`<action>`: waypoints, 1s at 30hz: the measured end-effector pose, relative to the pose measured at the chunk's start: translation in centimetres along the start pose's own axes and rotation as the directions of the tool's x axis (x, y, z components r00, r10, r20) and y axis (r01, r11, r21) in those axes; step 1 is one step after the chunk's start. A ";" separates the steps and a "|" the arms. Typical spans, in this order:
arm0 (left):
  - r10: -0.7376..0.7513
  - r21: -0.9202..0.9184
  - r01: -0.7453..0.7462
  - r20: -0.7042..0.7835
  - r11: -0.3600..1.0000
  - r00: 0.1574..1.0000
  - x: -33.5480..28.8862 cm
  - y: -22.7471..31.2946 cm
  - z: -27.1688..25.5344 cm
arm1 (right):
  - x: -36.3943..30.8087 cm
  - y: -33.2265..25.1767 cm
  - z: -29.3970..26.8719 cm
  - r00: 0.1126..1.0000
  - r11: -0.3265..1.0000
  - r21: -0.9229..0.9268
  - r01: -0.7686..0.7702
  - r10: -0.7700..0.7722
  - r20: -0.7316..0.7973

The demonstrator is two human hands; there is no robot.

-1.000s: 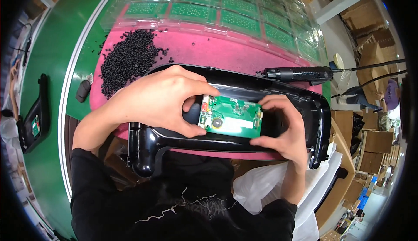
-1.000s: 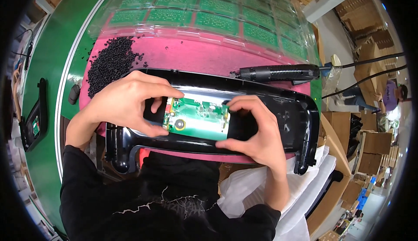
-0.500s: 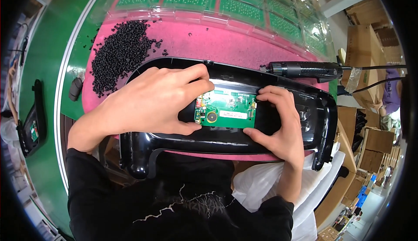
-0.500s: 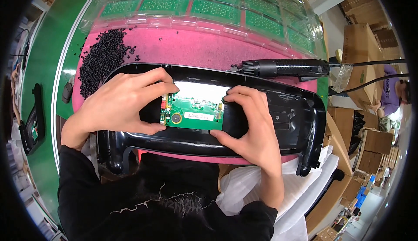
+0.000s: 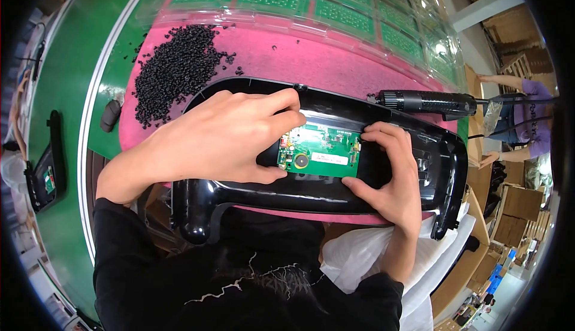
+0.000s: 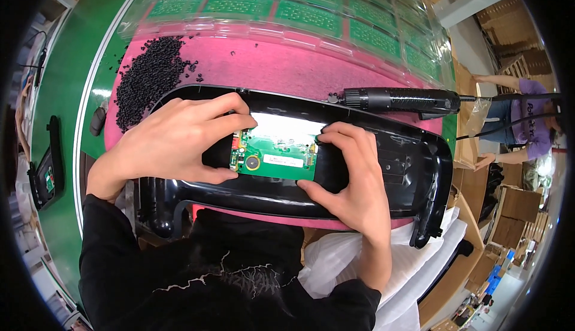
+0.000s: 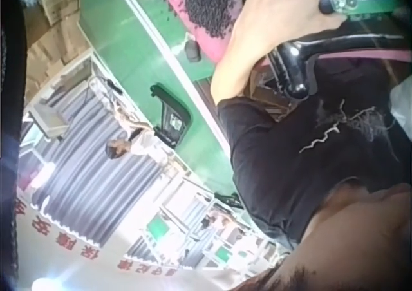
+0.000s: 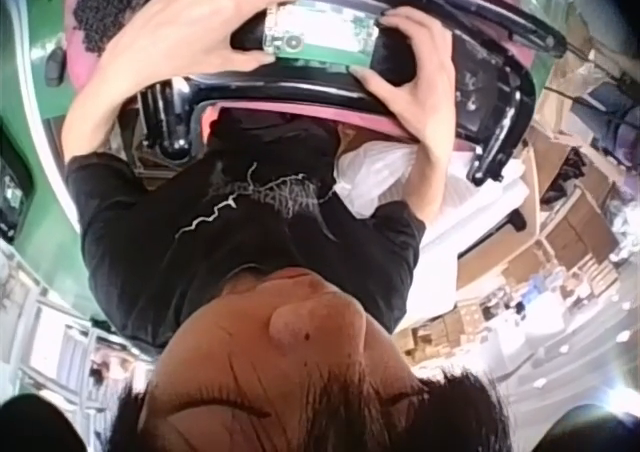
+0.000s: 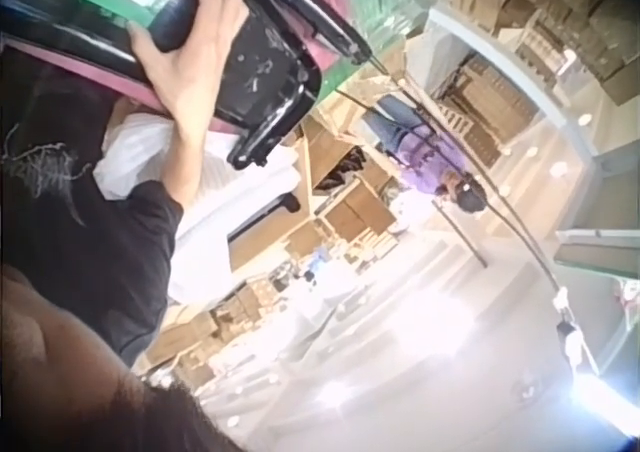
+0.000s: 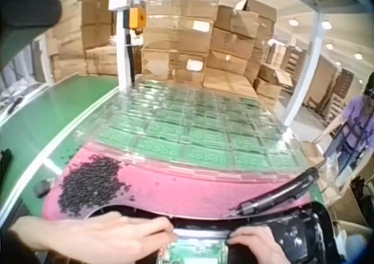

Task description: Installing circuit boards into plastic housings and securing them with an electric screwdriver at an assembly station.

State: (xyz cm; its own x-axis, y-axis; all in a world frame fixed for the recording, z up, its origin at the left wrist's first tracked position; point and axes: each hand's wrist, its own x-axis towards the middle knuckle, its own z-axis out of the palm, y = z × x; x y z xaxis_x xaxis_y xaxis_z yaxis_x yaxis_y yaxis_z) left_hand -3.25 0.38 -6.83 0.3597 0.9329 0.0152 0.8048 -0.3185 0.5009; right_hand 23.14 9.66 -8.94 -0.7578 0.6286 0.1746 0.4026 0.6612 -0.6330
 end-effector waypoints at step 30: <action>-0.111 0.220 0.196 -0.348 0.956 0.931 -0.7 -8.1 -2.1 | 3.0 9.0 -12.0 0.738 0.474 0.842 -0.257 0.659 -0.145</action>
State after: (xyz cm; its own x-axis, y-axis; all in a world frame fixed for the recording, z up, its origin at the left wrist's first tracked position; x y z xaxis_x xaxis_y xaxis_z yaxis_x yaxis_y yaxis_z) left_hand -10.97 2.65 -9.09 0.0812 0.9622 0.2600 0.9434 -0.1584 0.2913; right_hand 30.63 22.35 -5.07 -0.2196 0.9591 -0.1786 -0.0470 -0.1933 -0.9800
